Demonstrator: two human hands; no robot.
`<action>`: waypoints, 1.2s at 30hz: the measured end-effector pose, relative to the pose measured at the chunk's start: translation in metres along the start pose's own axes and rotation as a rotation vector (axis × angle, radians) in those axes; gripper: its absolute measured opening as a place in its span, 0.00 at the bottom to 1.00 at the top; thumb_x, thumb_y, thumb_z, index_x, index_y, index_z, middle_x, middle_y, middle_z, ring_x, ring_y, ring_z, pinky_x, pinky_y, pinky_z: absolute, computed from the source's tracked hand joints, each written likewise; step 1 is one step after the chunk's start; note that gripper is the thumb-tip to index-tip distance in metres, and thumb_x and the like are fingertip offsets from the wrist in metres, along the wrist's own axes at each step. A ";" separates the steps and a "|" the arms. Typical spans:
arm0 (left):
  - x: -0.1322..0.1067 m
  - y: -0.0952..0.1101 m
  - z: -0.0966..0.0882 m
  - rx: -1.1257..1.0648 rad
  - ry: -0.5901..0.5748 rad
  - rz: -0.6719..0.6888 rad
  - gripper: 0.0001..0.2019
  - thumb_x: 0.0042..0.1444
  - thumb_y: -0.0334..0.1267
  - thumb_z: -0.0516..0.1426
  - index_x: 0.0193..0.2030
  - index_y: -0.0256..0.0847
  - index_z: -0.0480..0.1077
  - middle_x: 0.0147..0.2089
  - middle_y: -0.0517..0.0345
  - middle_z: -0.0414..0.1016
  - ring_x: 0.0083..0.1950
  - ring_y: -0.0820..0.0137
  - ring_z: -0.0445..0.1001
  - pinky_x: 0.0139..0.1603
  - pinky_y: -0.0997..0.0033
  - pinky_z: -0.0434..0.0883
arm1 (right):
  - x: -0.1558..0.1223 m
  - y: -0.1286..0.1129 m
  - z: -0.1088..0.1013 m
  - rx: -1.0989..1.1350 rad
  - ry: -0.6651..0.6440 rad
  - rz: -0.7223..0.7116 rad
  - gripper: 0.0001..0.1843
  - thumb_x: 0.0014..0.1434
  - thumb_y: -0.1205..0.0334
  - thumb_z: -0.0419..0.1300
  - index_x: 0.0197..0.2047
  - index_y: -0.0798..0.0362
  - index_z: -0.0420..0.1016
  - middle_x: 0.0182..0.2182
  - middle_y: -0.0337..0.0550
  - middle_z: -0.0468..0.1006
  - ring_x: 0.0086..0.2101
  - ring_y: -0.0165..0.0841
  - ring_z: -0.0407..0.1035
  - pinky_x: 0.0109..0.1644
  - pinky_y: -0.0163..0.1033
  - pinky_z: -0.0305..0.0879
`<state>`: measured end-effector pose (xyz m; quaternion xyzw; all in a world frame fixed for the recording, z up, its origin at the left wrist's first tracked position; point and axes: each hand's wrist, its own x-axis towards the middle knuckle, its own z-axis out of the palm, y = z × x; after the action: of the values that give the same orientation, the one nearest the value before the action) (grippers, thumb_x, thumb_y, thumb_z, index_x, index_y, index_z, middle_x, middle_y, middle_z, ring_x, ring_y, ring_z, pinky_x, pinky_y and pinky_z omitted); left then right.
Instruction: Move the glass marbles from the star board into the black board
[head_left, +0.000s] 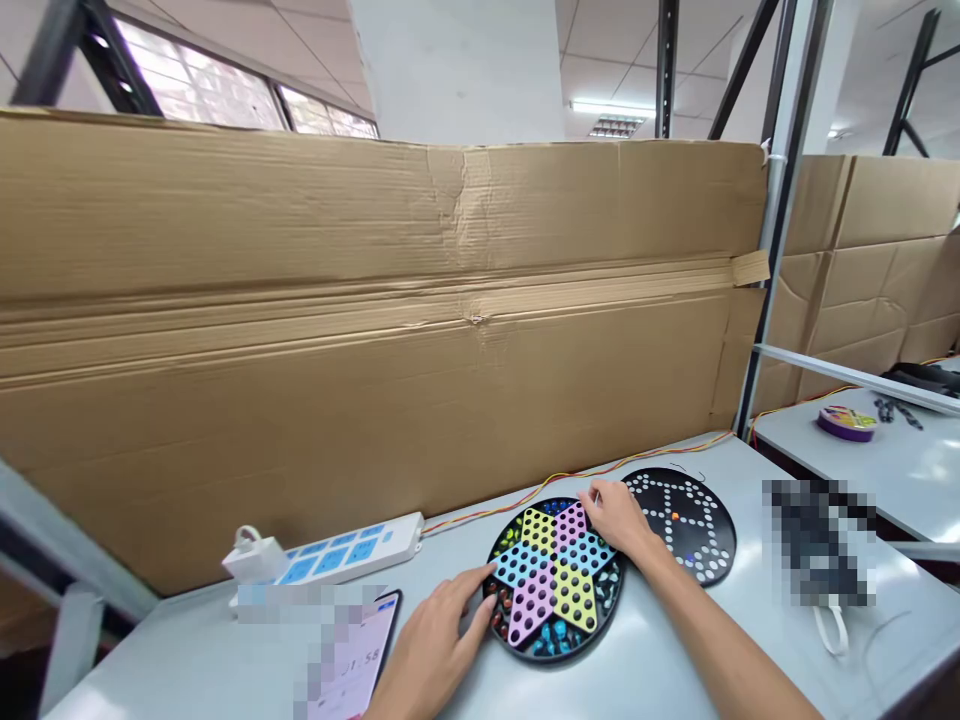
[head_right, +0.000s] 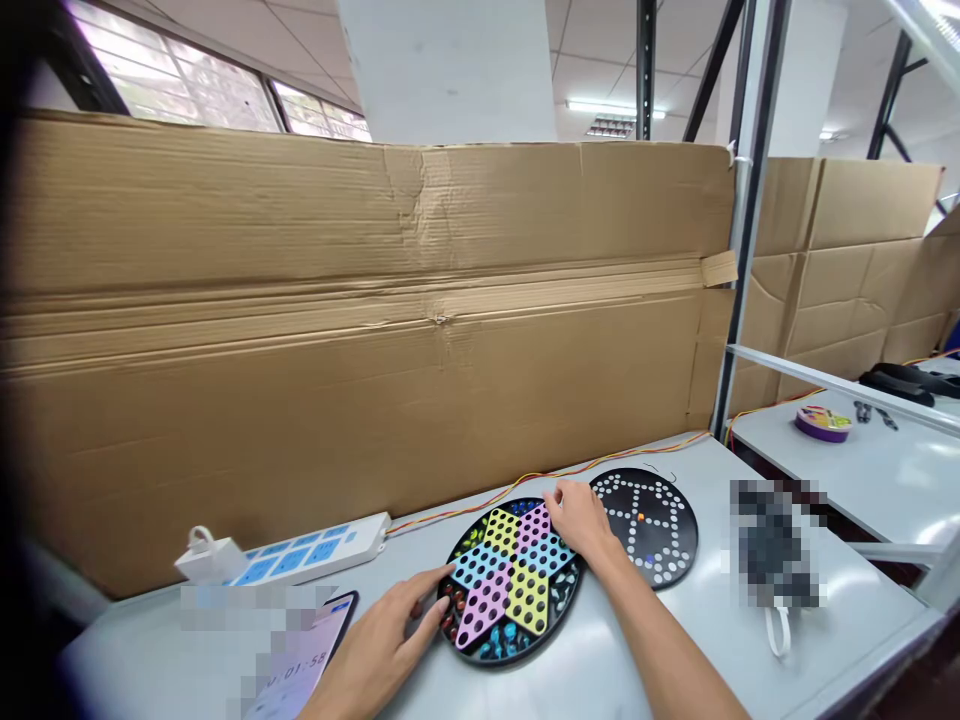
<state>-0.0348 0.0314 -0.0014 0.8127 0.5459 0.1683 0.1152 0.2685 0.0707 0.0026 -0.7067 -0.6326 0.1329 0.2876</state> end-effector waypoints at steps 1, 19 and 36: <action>0.000 0.001 0.000 0.002 -0.006 -0.004 0.25 0.67 0.55 0.48 0.63 0.49 0.74 0.61 0.54 0.80 0.56 0.56 0.80 0.62 0.54 0.74 | 0.000 0.000 0.002 0.010 0.007 -0.014 0.18 0.71 0.54 0.54 0.34 0.53 0.78 0.31 0.44 0.81 0.32 0.33 0.72 0.36 0.35 0.56; 0.000 -0.003 0.001 -0.012 0.046 0.042 0.23 0.67 0.52 0.50 0.61 0.49 0.75 0.59 0.55 0.82 0.52 0.59 0.82 0.59 0.60 0.77 | -0.003 0.032 -0.032 0.236 -0.490 -0.107 0.10 0.47 0.60 0.72 0.25 0.54 0.76 0.18 0.31 0.68 0.22 0.26 0.59 0.27 0.33 0.51; 0.001 0.003 -0.005 -0.007 -0.035 0.003 0.26 0.67 0.53 0.48 0.64 0.47 0.73 0.61 0.52 0.80 0.57 0.57 0.80 0.64 0.55 0.73 | -0.005 0.068 -0.069 0.261 -0.575 0.026 0.10 0.42 0.59 0.72 0.25 0.53 0.78 0.21 0.35 0.75 0.25 0.29 0.64 0.30 0.34 0.54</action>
<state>-0.0335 0.0311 0.0042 0.8157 0.5422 0.1563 0.1272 0.3617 0.0475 0.0179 -0.6053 -0.6564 0.4112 0.1835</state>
